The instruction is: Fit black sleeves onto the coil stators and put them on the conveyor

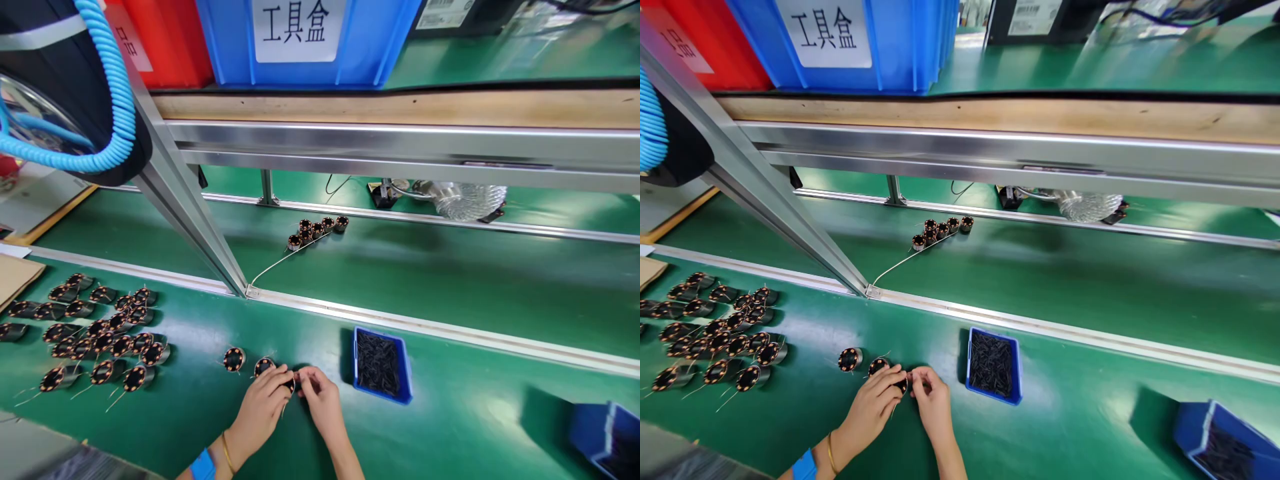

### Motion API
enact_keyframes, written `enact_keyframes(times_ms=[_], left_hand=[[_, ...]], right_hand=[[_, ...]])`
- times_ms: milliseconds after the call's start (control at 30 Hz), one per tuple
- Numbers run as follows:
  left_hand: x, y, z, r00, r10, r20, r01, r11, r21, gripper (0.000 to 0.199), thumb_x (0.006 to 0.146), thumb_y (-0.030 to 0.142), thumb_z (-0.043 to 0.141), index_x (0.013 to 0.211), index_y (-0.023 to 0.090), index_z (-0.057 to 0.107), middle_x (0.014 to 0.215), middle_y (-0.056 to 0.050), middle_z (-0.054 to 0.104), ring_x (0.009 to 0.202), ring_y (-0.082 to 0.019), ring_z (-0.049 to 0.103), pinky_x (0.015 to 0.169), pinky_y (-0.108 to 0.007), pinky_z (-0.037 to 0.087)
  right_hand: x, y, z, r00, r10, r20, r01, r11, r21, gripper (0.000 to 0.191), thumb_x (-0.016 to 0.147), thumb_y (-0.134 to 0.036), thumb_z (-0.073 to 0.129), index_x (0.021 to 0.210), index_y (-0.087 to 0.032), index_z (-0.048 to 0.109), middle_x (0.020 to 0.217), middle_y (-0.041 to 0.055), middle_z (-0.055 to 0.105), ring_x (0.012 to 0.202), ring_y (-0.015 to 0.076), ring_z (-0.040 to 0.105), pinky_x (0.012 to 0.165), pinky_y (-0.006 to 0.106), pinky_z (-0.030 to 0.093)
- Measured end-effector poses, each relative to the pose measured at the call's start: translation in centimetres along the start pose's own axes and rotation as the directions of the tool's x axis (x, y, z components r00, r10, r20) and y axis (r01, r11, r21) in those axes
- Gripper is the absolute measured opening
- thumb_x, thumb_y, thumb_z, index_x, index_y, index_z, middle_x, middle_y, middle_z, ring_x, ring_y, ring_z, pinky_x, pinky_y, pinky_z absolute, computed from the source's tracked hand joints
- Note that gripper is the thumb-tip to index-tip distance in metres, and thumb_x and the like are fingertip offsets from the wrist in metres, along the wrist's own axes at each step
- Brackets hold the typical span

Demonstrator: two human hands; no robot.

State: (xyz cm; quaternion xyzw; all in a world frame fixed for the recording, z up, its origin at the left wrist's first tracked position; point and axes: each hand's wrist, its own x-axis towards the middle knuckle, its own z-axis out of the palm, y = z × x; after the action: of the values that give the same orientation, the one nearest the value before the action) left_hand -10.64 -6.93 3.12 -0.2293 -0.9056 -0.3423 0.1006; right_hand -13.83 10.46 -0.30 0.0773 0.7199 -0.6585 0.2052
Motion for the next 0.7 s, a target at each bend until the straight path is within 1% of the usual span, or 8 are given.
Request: enact_keyframes(times_ms=[100,167,267,367,467,600,633,700], left_hand=[[0.1,0.2,-0.1,1.0,0.008,-0.011,-0.008,1.0,0.007,0.021,0.092,0.001,0.049,0.099,0.02,0.054,0.132,0.005,0.059,0.14,-0.008,0.04,0.124,-0.031,0.027],[0.1,0.3,0.0,1.0,-0.006,-0.022,0.007,0.999,0.032,0.022,0.091,0.001,0.048,0.1,0.02,0.054,0.131,0.002,0.058,0.137,-0.011,0.043,0.12,-0.033,0.035],[-0.1,0.4,0.1,0.998,-0.059,-0.025,0.061,0.996,0.067,0.027,0.088,0.0,0.049,0.105,0.02,0.056,0.129,-0.004,0.056,0.131,-0.015,0.049,0.108,-0.035,0.049],[-0.2,0.4,0.1,0.997,-0.081,-0.01,0.081,0.996,0.046,0.03,0.086,-0.002,0.05,0.106,0.02,0.055,0.127,-0.005,0.056,0.127,-0.016,0.052,0.106,-0.034,0.05],[-0.3,0.3,0.0,0.996,-0.091,-0.012,0.091,0.996,0.017,0.028,0.086,-0.002,0.051,0.103,0.02,0.054,0.125,-0.003,0.057,0.127,-0.015,0.053,0.105,-0.032,0.05],[-0.2,0.1,0.2,0.997,-0.08,-0.001,0.08,0.996,0.044,0.024,0.087,-0.001,0.053,0.1,0.019,0.054,0.125,-0.002,0.059,0.125,-0.017,0.055,0.103,-0.034,0.051],[-0.1,0.1,0.2,0.998,-0.067,0.002,0.067,0.996,0.061,0.023,0.087,0.0,0.055,0.099,0.019,0.053,0.124,-0.002,0.059,0.125,-0.017,0.055,0.103,-0.035,0.052],[0.2,0.2,0.1,0.999,-0.038,0.004,0.038,0.995,0.092,0.022,0.087,0.0,0.056,0.098,0.019,0.052,0.122,-0.002,0.06,0.125,-0.016,0.055,0.106,-0.035,0.051]], right_hand=[[-0.1,-0.6,-0.3,0.986,-0.161,0.044,0.166,0.975,-0.147,0.055,0.096,-0.06,0.049,0.095,-0.009,0.069,0.087,0.0105,0.067,0.07,0.0145,0.063,0.066,0.024,0.054],[-0.3,-1.1,-0.5,0.949,-0.313,0.047,0.316,0.924,-0.215,0.038,0.101,-0.044,0.05,0.096,-0.013,0.072,0.089,0.0058,0.069,0.073,0.0113,0.066,0.067,0.018,0.054],[-1.1,-1.4,-0.5,0.821,-0.57,0.026,0.546,0.772,-0.325,0.017,0.1,-0.02,0.054,0.105,-0.019,0.071,0.099,-0.0006,0.071,0.086,0.0062,0.069,0.08,0.011,0.054],[-2.2,-0.8,0.3,0.675,-0.738,0.01,0.658,0.595,-0.461,0.03,0.096,-0.006,0.054,0.119,-0.021,0.065,0.116,0.001,0.068,0.108,0.0054,0.066,0.098,0.014,0.051],[-3.3,0.0,1.1,0.619,-0.785,0.033,0.659,0.496,-0.565,0.041,0.096,-0.004,0.047,0.134,-0.019,0.057,0.127,0.0048,0.062,0.119,0.0061,0.061,0.103,0.018,0.049],[-3.6,-1.1,-0.8,0.627,-0.77,0.116,0.603,0.386,-0.698,0.045,0.099,-0.008,0.039,0.141,-0.017,0.052,0.14,0.005,0.055,0.132,0.0081,0.051,0.11,0.02,0.042],[-3.4,-1.8,-2.0,0.617,-0.784,0.065,0.554,0.374,-0.744,0.041,0.1,-0.011,0.04,0.138,-0.015,0.054,0.138,0.0062,0.055,0.13,0.0105,0.051,0.109,0.022,0.041],[-2.6,-3.0,-5.1,0.527,-0.836,-0.155,0.367,0.388,-0.846,0.029,0.102,-0.018,0.045,0.124,-0.009,0.061,0.119,0.01,0.062,0.11,0.0171,0.057,0.099,0.029,0.043]])
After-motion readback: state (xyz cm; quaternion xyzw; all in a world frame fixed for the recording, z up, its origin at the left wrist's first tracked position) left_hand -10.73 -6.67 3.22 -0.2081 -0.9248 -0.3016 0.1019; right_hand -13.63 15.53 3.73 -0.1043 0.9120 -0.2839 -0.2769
